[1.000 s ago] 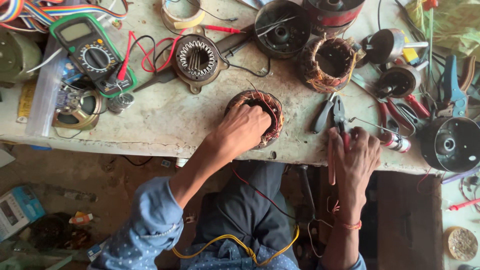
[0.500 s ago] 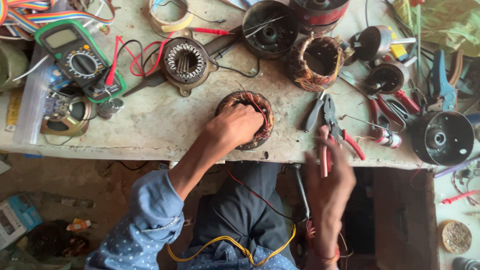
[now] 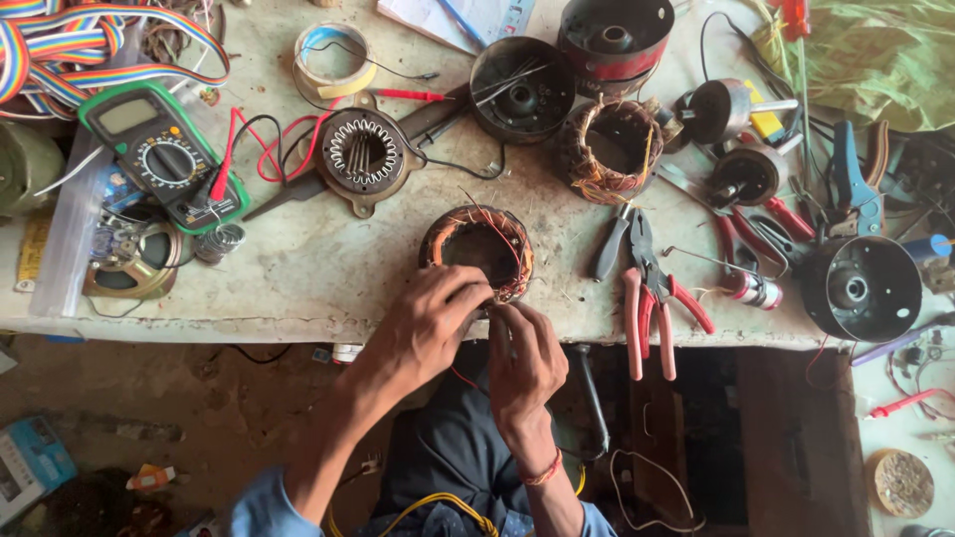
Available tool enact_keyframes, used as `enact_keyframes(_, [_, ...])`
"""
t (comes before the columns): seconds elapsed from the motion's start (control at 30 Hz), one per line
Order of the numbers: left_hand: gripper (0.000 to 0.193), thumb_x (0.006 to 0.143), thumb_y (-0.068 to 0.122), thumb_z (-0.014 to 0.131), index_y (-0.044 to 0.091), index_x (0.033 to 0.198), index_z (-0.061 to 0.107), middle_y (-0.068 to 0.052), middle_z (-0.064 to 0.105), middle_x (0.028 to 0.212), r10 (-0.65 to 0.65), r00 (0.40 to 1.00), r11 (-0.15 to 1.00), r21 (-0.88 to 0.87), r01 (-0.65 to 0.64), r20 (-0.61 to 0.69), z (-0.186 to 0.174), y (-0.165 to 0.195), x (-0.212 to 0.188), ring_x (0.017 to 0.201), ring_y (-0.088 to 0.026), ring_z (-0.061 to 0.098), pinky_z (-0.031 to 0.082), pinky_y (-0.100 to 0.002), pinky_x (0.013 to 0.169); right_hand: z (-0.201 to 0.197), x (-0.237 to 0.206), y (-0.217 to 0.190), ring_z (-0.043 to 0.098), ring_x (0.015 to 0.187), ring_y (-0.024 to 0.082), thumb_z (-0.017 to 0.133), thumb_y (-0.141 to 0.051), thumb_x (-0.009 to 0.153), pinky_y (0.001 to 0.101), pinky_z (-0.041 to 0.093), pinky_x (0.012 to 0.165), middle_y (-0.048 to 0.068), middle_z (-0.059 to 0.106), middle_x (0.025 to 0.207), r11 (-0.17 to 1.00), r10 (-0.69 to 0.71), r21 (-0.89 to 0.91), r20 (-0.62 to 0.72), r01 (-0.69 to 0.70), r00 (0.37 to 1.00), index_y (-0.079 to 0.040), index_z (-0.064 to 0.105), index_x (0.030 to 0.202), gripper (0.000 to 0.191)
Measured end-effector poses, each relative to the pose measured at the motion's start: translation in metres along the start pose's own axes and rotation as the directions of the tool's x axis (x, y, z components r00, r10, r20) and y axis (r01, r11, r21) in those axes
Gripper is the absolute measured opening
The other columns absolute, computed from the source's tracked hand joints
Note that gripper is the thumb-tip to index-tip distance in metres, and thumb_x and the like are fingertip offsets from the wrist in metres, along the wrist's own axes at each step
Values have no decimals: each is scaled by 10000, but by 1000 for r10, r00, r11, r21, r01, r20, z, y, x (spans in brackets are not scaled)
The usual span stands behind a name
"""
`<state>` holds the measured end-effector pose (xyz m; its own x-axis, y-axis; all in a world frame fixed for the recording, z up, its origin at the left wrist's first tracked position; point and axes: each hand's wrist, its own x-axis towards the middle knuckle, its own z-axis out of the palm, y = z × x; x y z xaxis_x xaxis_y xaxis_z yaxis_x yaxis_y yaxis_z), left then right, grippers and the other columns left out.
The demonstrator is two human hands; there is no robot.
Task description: The person uses pliers to strip insulation from copper wires on a motor stator, then twists and secures the wire ends. The work is performed on a cluttered workbench with various tools and motor parts visible.
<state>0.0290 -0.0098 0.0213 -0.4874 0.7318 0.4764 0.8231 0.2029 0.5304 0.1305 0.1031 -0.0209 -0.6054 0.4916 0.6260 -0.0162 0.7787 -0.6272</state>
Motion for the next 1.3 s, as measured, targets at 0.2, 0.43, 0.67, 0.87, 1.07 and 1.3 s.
enact_keyframes(0.2, [305,865,17,675,6,1166,627,-121,644,1137,-40,999,999,-4,40,1,11,-3,0,1075,-319,622,470,-454,982,9,-17,11,667,725,123,741,16,901,251,531,663,74,722,908,886,397,243,45,-395,917,-10,677,1053,167])
enact_keyframes(0.43, [241,898,45,690,30,1131,632,-106,646,1113,-52,999,998,-37,52,12,12,-4,0,1034,-308,615,462,-445,949,-1,-17,16,621,775,86,706,-25,965,237,518,662,62,677,893,875,440,197,57,-442,896,-15,684,1071,109])
enact_keyframes(0.67, [290,862,18,677,34,1148,630,-101,645,1118,-54,999,998,-37,54,4,13,-3,-1,1039,-308,614,459,-453,962,1,-4,4,653,663,78,777,-94,904,233,534,606,50,735,801,813,540,177,123,-554,833,-21,698,1030,166])
enact_keyframes(0.87, [217,895,34,680,36,1103,618,-103,649,1085,-37,999,995,-89,36,-4,12,-7,0,1013,-315,618,453,-457,935,0,-4,5,676,691,74,770,-80,907,236,547,612,46,747,817,820,529,177,130,-544,839,-28,712,1049,163])
enact_keyframes(1.07, [173,894,40,694,49,1035,595,-88,650,1071,-45,999,986,-160,42,-14,11,-11,-1,1039,-297,634,472,-440,938,3,-3,-2,703,846,116,763,-78,904,250,605,631,77,704,974,906,387,170,36,-387,922,-12,640,1082,226])
enact_keyframes(1.3, [351,835,87,726,13,1152,593,-123,588,1195,-30,1000,997,-77,31,6,9,-5,-1,1140,-316,594,453,-448,976,2,-4,11,661,826,66,749,-36,932,229,576,673,48,708,914,791,497,336,133,-511,857,-7,653,1109,203])
